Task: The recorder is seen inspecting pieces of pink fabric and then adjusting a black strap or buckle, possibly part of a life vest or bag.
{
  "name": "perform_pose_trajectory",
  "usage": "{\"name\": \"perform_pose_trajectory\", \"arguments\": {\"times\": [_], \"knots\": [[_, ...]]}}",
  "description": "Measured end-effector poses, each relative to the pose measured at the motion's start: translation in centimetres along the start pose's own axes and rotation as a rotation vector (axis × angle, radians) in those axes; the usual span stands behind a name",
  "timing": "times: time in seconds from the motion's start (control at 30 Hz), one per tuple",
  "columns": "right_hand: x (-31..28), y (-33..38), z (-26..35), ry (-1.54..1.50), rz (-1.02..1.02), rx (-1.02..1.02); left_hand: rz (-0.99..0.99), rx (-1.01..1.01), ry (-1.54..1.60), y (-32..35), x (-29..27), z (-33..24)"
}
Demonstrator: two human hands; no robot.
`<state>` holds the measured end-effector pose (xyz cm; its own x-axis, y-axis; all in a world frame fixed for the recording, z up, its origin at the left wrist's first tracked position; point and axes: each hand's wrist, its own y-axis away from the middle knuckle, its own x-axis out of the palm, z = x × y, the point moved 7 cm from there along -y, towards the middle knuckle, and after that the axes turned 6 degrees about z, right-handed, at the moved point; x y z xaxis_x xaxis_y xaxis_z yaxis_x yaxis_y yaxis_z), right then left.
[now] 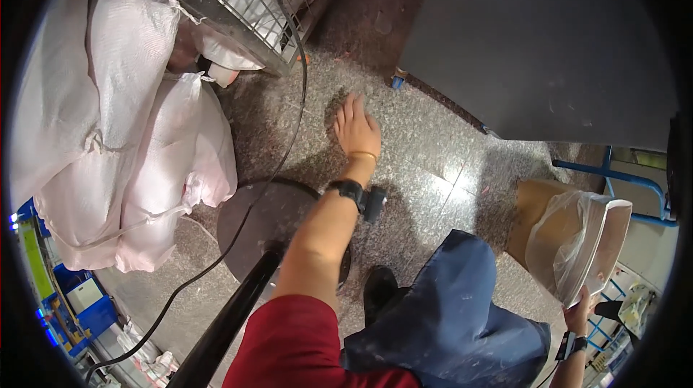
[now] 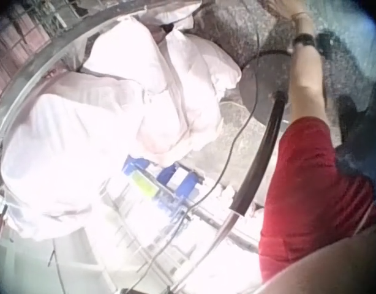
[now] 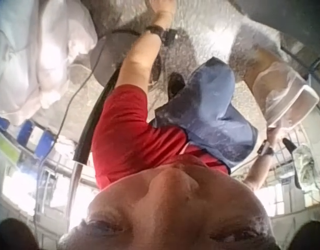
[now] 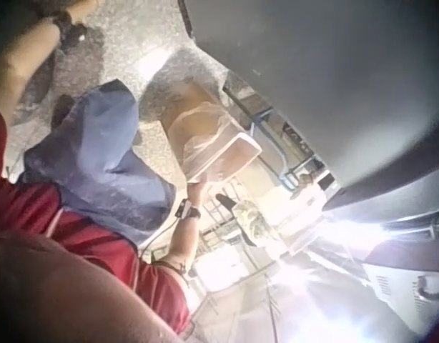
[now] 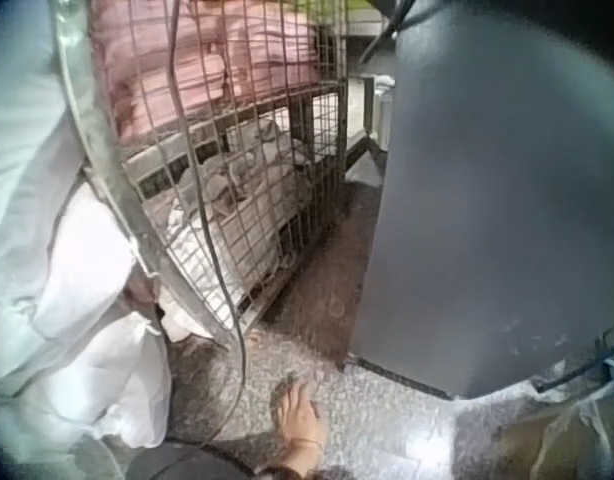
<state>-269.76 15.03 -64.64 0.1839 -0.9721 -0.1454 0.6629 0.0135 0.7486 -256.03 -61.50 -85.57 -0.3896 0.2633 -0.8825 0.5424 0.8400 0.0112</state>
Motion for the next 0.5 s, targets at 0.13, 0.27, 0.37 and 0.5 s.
{"name": "perform_pose_trajectory", "arguments": {"times": [0.13,0.27,0.37,0.5], "knots": [[-0.6,-0.6,-0.3,-0.008,0.040,-0.005,-0.037,0.287,0.028,-10.8,0.4,-0.6],[-1.4,-0.2,-0.5,-0.192,-0.118,0.013,0.051,0.391,-0.129,-17.7,3.2,0.8],[-0.6,-0.3,-0.3,-0.118,-0.073,0.045,0.469,0.438,-0.475,-15.9,5.3,1.6],[0.7,-0.6,0.3,0.017,-0.006,0.019,0.425,0.454,-0.006,-7.8,1.5,0.4]]}}
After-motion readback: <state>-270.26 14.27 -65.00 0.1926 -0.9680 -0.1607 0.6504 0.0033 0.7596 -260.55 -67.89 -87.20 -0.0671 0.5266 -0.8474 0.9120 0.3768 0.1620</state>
